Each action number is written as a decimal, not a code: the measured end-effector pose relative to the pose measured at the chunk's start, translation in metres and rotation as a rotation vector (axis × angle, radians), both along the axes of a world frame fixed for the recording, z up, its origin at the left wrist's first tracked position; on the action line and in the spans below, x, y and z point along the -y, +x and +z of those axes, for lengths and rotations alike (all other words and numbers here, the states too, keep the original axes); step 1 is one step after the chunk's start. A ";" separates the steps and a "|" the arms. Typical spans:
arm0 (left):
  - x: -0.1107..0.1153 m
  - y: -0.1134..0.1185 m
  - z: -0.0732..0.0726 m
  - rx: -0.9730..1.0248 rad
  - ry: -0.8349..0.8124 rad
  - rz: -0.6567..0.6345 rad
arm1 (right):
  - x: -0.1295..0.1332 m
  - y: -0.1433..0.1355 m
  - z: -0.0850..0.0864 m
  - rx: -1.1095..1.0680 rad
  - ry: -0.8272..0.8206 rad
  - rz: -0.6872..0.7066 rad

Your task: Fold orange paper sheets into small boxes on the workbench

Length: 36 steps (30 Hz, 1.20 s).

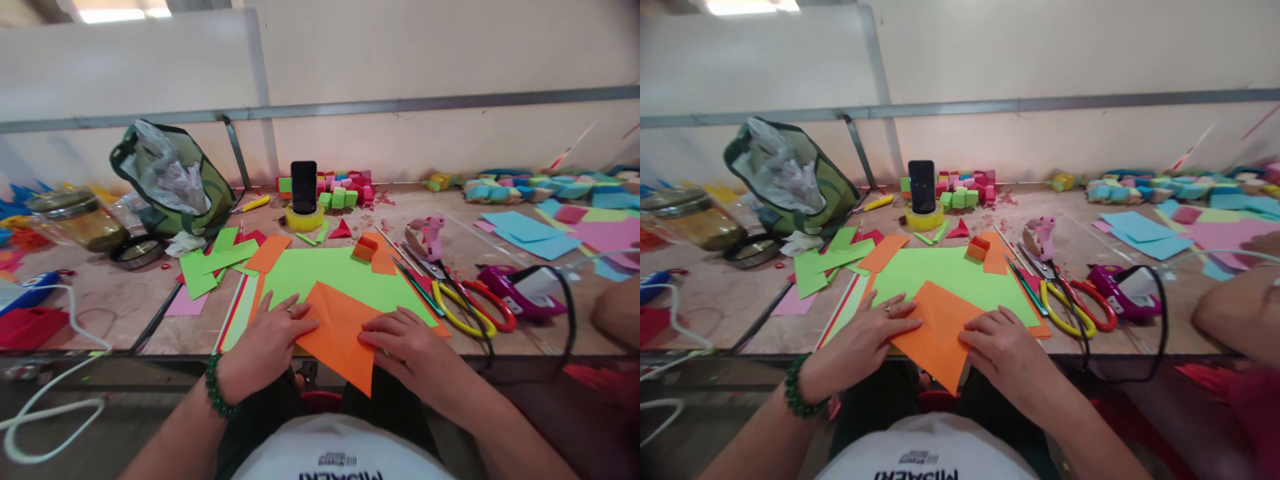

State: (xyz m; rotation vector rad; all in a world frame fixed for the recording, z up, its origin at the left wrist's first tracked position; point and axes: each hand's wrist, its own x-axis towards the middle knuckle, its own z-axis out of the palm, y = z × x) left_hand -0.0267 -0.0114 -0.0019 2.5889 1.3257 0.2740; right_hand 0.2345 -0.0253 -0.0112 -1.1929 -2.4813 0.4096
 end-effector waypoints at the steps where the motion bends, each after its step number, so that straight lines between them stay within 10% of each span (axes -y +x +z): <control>1: 0.002 0.001 -0.001 -0.016 0.040 0.028 | 0.000 -0.004 -0.001 -0.013 0.036 -0.002; 6: 0.014 0.012 -0.012 0.161 0.005 -0.004 | -0.005 -0.009 -0.004 -0.081 -0.015 -0.021; 13: 0.002 0.011 -0.026 0.331 -0.019 0.266 | -0.031 -0.012 -0.010 -0.027 -0.100 -0.197; 23: -0.017 0.013 -0.015 0.270 -0.121 0.332 | -0.053 -0.031 0.006 0.085 -0.254 -0.459; 36: -0.017 0.007 -0.013 0.418 -0.089 0.352 | -0.055 -0.028 0.001 -0.434 -0.588 -0.214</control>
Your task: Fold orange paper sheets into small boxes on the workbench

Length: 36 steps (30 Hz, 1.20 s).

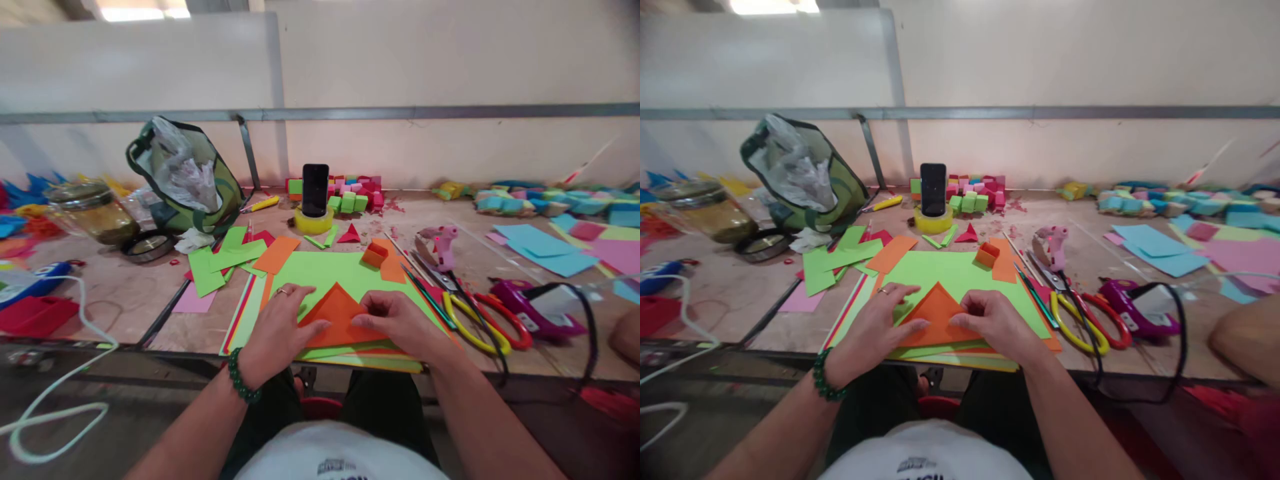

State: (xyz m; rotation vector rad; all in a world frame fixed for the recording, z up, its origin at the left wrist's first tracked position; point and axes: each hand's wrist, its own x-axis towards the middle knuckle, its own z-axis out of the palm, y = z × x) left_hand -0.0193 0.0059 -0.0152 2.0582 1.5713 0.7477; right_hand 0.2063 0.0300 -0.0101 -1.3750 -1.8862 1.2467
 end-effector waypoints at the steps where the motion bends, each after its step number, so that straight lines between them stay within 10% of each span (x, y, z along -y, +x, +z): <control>1: -0.001 0.001 0.002 0.058 -0.006 -0.001 | 0.003 0.000 0.002 -0.024 -0.009 0.013; 9: -0.001 0.014 0.013 0.405 -0.314 -0.152 | 0.022 0.001 0.013 0.039 0.040 0.053; 36: 0.020 0.023 0.023 0.294 -0.227 -0.177 | 0.039 -0.006 0.020 0.111 0.123 0.052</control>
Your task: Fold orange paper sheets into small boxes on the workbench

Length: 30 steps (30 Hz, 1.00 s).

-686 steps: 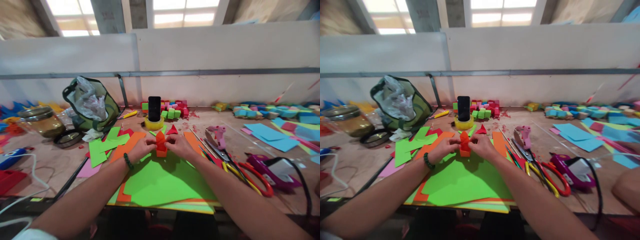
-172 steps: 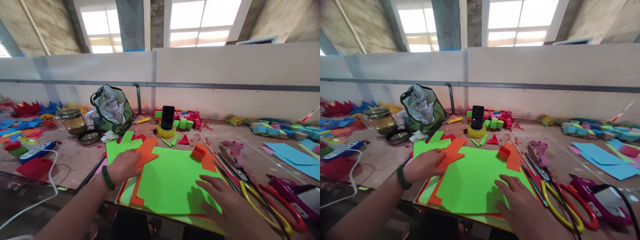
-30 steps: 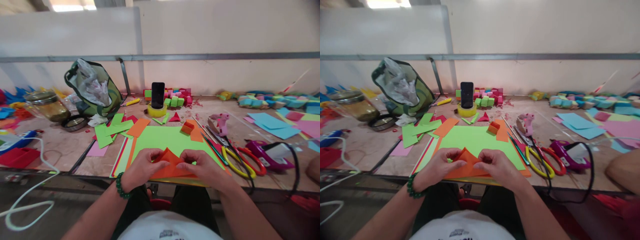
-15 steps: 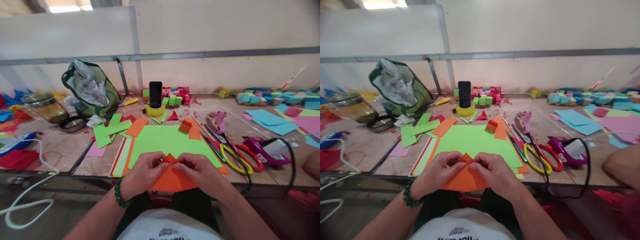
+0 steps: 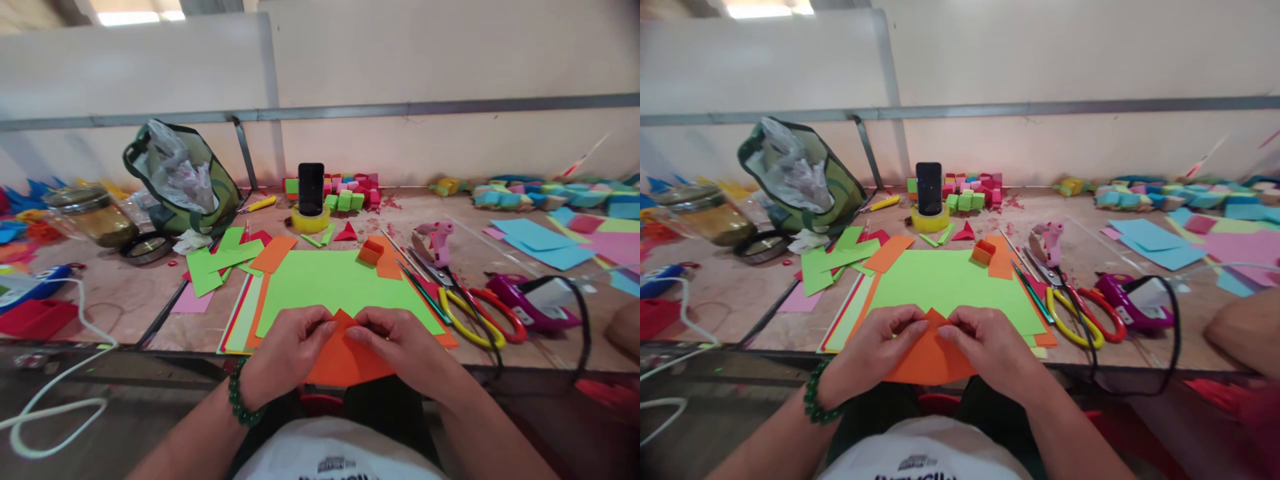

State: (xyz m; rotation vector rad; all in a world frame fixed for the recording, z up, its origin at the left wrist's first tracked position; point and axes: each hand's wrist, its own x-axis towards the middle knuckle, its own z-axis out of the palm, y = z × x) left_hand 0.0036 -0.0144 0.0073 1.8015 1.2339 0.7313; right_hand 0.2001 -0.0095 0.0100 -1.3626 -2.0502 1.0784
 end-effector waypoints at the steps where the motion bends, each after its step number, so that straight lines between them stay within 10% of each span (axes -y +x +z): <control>1: 0.000 0.000 0.000 -0.001 0.003 0.002 | 0.000 0.000 0.000 0.001 -0.001 0.000; 14: -0.005 -0.002 0.000 -0.058 0.081 -0.028 | -0.011 -0.013 0.001 -0.133 0.089 -0.024; 21: -0.047 -0.005 0.008 -0.574 0.389 0.056 | -0.078 -0.025 -0.007 0.064 0.187 -0.075; 30: -0.038 0.001 -0.021 -0.742 0.423 -0.249 | -0.108 -0.032 -0.030 0.287 0.157 -0.125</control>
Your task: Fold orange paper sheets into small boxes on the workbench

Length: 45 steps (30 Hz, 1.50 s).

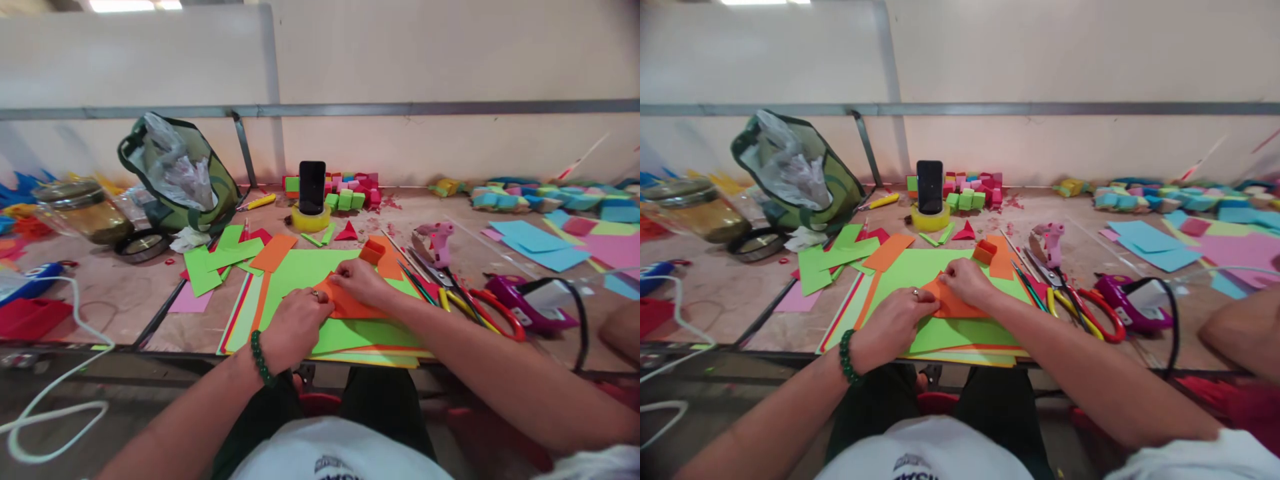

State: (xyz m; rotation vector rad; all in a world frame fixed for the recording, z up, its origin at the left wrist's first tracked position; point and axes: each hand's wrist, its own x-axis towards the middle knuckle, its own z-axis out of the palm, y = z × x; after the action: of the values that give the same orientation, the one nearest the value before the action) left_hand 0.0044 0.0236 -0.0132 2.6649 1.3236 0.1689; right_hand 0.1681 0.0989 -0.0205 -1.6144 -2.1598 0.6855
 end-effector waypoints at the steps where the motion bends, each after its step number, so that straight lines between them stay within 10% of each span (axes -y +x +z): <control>1: 0.002 -0.001 -0.001 -0.003 0.000 -0.006 | 0.001 0.000 0.001 0.006 0.002 -0.002; 15: 0.028 -0.007 -0.004 -0.134 0.107 -0.040 | 0.006 0.000 0.011 0.191 0.054 0.002; 19: 0.026 -0.008 0.001 -0.080 0.091 -0.031 | 0.029 0.011 0.022 0.354 0.443 0.317; 24: 0.022 -0.011 0.003 -0.010 0.021 -0.010 | 0.062 0.028 0.015 0.411 0.518 0.686; 45: 0.030 -0.029 0.000 -0.048 0.135 0.041 | 0.091 0.074 0.009 0.420 0.505 0.597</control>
State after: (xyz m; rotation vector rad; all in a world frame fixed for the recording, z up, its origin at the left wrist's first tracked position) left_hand -0.0242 -0.0066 -0.0129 2.7697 1.4302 0.2080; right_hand 0.2418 0.0075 -0.0116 -0.9008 -2.8496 -0.0959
